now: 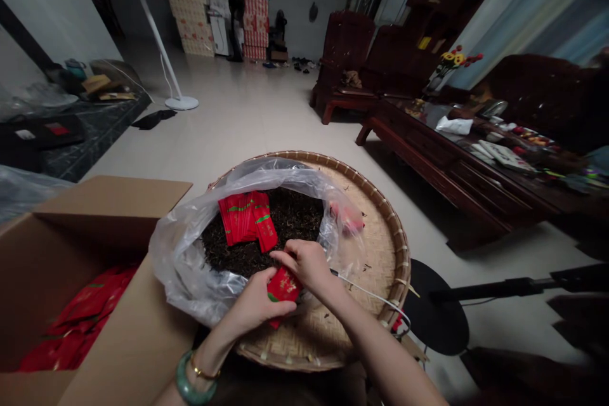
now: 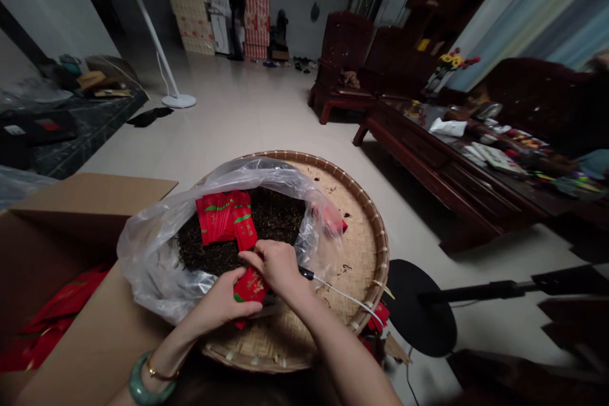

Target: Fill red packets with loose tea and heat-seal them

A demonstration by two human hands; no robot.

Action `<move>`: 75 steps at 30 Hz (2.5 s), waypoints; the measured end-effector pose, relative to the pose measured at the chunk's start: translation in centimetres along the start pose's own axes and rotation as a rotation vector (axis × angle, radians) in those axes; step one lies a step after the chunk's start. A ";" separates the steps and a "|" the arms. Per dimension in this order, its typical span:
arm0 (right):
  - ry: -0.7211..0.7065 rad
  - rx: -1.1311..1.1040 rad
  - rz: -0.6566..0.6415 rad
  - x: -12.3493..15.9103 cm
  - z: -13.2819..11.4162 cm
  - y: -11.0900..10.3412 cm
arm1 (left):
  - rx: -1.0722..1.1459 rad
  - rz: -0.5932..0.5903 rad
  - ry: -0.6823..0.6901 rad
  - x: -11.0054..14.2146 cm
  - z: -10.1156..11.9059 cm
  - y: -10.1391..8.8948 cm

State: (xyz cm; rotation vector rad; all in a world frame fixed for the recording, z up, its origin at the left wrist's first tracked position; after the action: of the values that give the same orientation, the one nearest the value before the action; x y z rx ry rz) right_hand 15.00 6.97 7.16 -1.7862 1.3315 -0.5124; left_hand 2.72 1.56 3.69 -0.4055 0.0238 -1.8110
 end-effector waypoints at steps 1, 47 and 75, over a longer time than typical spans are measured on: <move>-0.012 0.028 0.017 -0.1 0.2 0.3 | 0.013 -0.029 -0.004 0.1 0.0 0.1; 0.246 -0.282 -0.214 2.9 7.2 -0.4 | 0.572 0.037 -0.147 -0.8 -2.0 -1.7; 0.115 -0.526 -0.377 4.2 2.6 0.7 | 0.390 0.004 -0.089 -0.7 -2.3 -0.3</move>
State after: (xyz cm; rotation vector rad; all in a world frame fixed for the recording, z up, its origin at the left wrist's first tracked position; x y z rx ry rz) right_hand 17.98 3.98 4.48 -2.5018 1.2872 -0.4997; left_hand 1.93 1.81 1.39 -0.2060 -0.3843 -1.7417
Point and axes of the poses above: each hand's wrist, its own x-axis away from the middle knuckle, its own y-axis out of the palm, z = x × y, the point moved 3 cm from there along -x, towards the middle knuckle, and after that the axes turned 3 degrees about y, right-handed, at the moved point
